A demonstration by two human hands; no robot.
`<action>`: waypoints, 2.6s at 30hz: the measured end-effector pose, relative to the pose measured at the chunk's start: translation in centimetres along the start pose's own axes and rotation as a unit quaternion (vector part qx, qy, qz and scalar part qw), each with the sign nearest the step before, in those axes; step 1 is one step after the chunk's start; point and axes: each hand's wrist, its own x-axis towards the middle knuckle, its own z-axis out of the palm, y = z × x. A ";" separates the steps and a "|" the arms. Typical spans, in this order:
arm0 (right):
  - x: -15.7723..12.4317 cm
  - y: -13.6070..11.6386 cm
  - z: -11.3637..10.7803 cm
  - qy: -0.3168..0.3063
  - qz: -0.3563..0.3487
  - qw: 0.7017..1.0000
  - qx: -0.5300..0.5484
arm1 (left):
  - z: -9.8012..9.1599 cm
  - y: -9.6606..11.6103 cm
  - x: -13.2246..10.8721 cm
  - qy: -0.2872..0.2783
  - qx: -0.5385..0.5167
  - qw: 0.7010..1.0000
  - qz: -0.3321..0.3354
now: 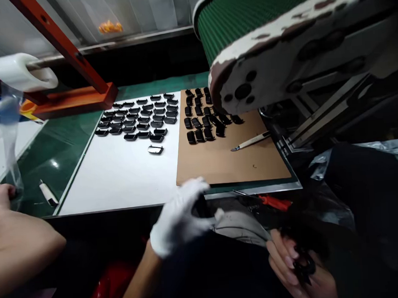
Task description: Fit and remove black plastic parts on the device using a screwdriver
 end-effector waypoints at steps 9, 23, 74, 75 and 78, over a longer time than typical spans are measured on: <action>2.1 -0.5 2.5 0.200 -0.032 0.958 -0.201 | -1.6 -7.9 4.9 -0.135 0.132 0.975 -0.113; 3.8 0.9 1.7 -0.064 0.055 0.933 -0.351 | 3.1 4.7 -2.1 -0.132 -0.144 0.981 -0.019; 4.1 4.0 7.6 0.014 0.002 0.585 -0.811 | 6.0 2.3 -6.3 -0.281 0.076 0.941 -0.173; 4.2 3.8 7.9 0.006 -0.004 0.573 -0.820 | 5.7 2.0 -6.1 -0.280 0.090 0.940 -0.174; 4.2 1.7 7.6 -0.013 -0.015 0.584 -0.811 | 4.0 1.0 -4.3 -0.195 0.113 0.963 -0.150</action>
